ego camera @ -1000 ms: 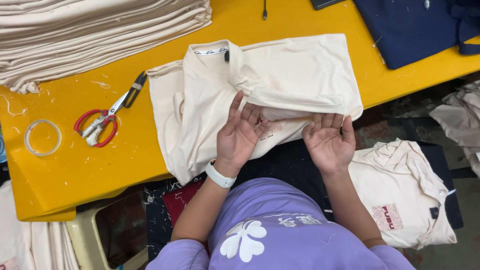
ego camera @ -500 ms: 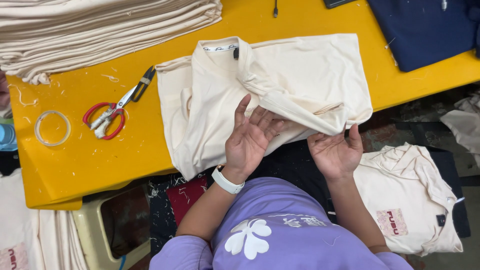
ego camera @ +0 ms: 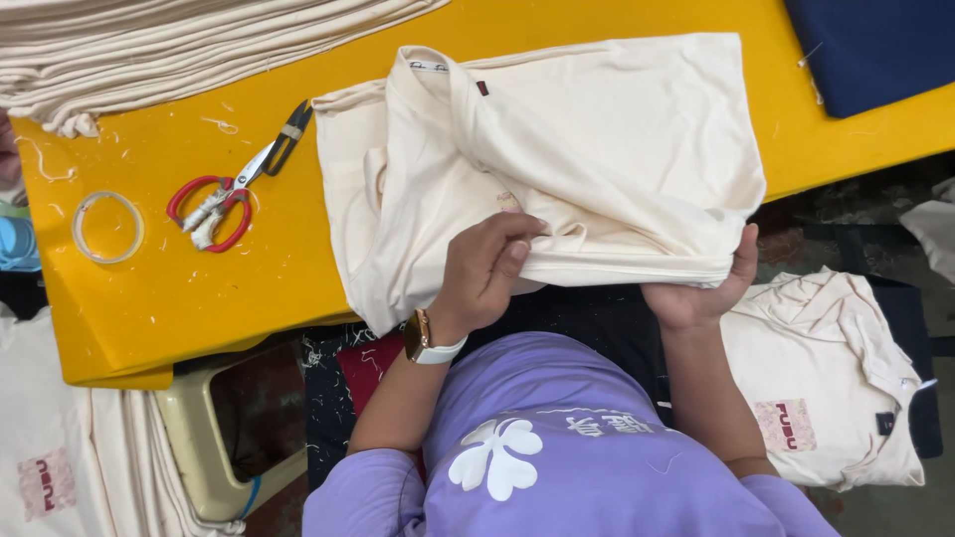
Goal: Trimming loose threads from t-shirts with scissors and folding them neatly on a factory work table.
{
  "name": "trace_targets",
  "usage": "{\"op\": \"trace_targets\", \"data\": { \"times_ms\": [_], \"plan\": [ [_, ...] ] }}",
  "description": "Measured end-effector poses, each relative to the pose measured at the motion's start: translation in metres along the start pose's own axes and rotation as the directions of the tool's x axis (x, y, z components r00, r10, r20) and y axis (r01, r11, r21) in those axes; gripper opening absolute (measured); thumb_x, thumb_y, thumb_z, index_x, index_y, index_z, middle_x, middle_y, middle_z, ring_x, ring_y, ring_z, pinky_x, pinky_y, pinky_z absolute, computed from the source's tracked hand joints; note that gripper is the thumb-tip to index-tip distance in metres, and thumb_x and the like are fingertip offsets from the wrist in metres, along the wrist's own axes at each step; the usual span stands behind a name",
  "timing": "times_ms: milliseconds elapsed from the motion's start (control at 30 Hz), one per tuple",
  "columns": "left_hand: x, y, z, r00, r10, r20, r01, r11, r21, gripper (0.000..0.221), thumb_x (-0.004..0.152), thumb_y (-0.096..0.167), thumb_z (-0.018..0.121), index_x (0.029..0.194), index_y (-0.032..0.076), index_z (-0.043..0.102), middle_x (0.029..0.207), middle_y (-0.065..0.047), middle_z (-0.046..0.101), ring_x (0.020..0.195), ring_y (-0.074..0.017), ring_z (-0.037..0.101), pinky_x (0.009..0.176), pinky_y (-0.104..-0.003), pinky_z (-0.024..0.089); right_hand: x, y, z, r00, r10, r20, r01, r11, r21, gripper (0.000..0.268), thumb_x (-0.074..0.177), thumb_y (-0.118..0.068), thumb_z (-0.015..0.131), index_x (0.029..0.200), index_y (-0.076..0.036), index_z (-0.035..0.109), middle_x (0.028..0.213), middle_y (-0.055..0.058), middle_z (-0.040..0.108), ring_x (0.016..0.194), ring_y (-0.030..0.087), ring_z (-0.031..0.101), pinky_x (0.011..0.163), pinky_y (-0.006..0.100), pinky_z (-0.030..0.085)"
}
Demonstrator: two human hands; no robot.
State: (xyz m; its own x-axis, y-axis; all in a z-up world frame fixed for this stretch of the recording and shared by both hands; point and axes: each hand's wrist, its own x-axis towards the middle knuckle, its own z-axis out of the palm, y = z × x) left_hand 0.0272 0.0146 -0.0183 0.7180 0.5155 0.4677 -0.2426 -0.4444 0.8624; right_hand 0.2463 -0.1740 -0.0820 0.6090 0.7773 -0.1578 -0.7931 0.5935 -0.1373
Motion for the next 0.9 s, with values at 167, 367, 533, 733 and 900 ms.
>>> {"op": "trace_targets", "data": {
  "times_ms": [167,367,533,733,900],
  "plan": [
    [-0.001,-0.016,-0.006,0.989,-0.140,0.039,0.145,0.972,-0.184,0.029,0.107,0.025,0.048,0.124,0.007,0.062,0.088,-0.011,0.069,0.088,-0.0194,0.066,0.087,-0.041,0.055,0.002,0.012,0.035,0.999,0.003,0.036,-0.004,1.000,0.005,0.087,0.088,-0.043,0.054,0.166,-0.016,0.025,0.170,0.018,0.028,0.149,0.051,0.033,0.120,0.073,0.019],
    [-0.024,-0.044,-0.122,0.986,-0.097,-0.138,0.152,0.864,0.480,0.037,0.093,0.006,0.048,0.129,0.003,0.057,0.134,-0.019,0.059,0.127,-0.0363,0.055,0.113,-0.047,0.040,0.031,-0.010,0.035,0.917,-0.063,0.395,0.311,0.733,-0.605,0.060,0.100,-0.010,0.054,0.158,-0.024,0.044,0.170,0.000,0.042,0.164,0.019,0.036,0.146,0.047,0.028],
    [-0.071,-0.073,-0.240,0.848,-0.157,-0.507,0.501,-0.076,0.862,0.048,0.083,0.006,0.059,0.131,0.002,0.056,0.121,-0.018,0.056,0.106,-0.0388,0.057,0.077,-0.052,0.051,0.036,0.037,0.049,0.770,-0.097,0.631,0.608,0.411,-0.679,0.075,0.095,0.005,0.055,0.163,-0.016,0.030,0.171,0.006,0.031,0.161,0.023,0.030,0.140,0.040,0.024],
    [-0.066,-0.066,-0.277,0.828,-0.387,-0.407,0.400,-0.103,0.911,0.047,0.078,0.023,0.069,0.118,-0.001,0.067,0.117,-0.020,0.059,0.108,-0.0403,0.054,0.083,-0.055,0.048,0.048,0.060,0.012,0.864,-0.111,0.491,0.480,0.474,-0.738,0.092,0.082,0.012,0.068,0.159,-0.016,0.028,0.156,0.007,0.044,0.146,0.027,0.047,0.121,0.042,0.046],
    [-0.074,-0.088,-0.289,0.718,-0.536,-0.443,0.451,-0.127,0.884,0.049,0.086,0.028,0.066,0.123,-0.004,0.065,0.109,-0.023,0.063,0.099,-0.0443,0.065,0.073,-0.057,0.055,0.034,0.066,0.028,0.909,-0.097,0.405,0.394,0.515,-0.762,0.080,0.089,0.009,0.062,0.160,-0.012,0.030,0.145,0.009,0.052,0.136,0.025,0.057,0.112,0.038,0.053]
  ]
}}
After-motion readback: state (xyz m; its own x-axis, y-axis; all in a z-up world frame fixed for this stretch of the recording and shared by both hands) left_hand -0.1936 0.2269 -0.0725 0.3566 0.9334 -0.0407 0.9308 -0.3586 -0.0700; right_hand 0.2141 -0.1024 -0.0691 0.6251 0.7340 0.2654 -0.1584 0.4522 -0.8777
